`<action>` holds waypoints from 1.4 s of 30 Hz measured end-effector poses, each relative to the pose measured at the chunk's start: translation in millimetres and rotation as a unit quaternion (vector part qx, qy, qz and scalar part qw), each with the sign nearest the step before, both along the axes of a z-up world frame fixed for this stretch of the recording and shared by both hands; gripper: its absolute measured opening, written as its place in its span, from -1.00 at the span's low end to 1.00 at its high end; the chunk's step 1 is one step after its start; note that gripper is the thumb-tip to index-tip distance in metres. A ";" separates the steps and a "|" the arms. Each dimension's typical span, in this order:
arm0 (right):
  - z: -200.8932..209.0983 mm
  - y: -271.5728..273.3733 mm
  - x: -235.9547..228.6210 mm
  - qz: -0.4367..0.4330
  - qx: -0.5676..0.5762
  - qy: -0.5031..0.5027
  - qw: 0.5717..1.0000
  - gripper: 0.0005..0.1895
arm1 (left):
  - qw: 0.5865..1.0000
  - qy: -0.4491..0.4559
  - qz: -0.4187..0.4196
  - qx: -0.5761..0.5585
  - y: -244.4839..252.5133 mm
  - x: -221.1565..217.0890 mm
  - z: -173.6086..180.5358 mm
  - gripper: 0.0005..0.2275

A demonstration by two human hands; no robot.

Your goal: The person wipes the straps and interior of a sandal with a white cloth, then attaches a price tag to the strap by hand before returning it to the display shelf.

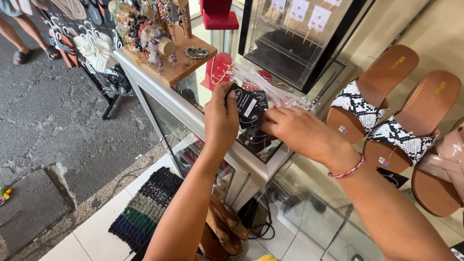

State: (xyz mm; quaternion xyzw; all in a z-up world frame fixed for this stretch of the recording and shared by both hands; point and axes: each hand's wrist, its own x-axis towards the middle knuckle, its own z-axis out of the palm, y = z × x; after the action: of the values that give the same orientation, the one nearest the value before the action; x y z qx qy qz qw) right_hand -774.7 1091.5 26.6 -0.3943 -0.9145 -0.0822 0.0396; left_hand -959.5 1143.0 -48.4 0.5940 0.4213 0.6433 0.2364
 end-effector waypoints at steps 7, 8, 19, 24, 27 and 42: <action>-6.2 -21.7 10.7 0.153 0.062 0.025 0.986 -0.59 | 1.000 0.017 0.002 0.021 1.1 0.7 -1.1 -0.84; -9.0 -25.8 10.8 0.144 0.051 0.015 0.988 -0.61 | 1.000 0.020 -0.004 0.023 1.2 0.8 -1.2 -0.84; -19.5 16.0 20.5 -0.012 0.058 0.199 0.978 -0.61 | 0.997 0.055 0.047 0.001 0.9 5.0 -6.6 -0.84; -17.6 66.5 9.8 -0.223 0.029 0.238 0.945 -0.88 | 0.995 0.062 0.064 0.032 4.2 4.5 -10.4 -0.85; -21.4 80.9 2.3 -0.236 -0.017 0.242 0.941 -0.76 | 0.996 0.052 0.059 0.051 4.0 3.8 -11.5 -0.85; -14.7 101.5 27.6 -0.245 -0.169 0.347 0.889 -0.82 | 0.997 0.053 0.061 0.019 2.3 3.1 -6.7 -0.87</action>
State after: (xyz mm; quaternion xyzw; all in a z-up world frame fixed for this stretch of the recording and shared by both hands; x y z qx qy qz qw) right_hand -747.1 1192.9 11.9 -0.6098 -0.7168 0.2086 0.2662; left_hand -956.4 1145.3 -55.1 0.6049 0.4568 0.6316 0.1628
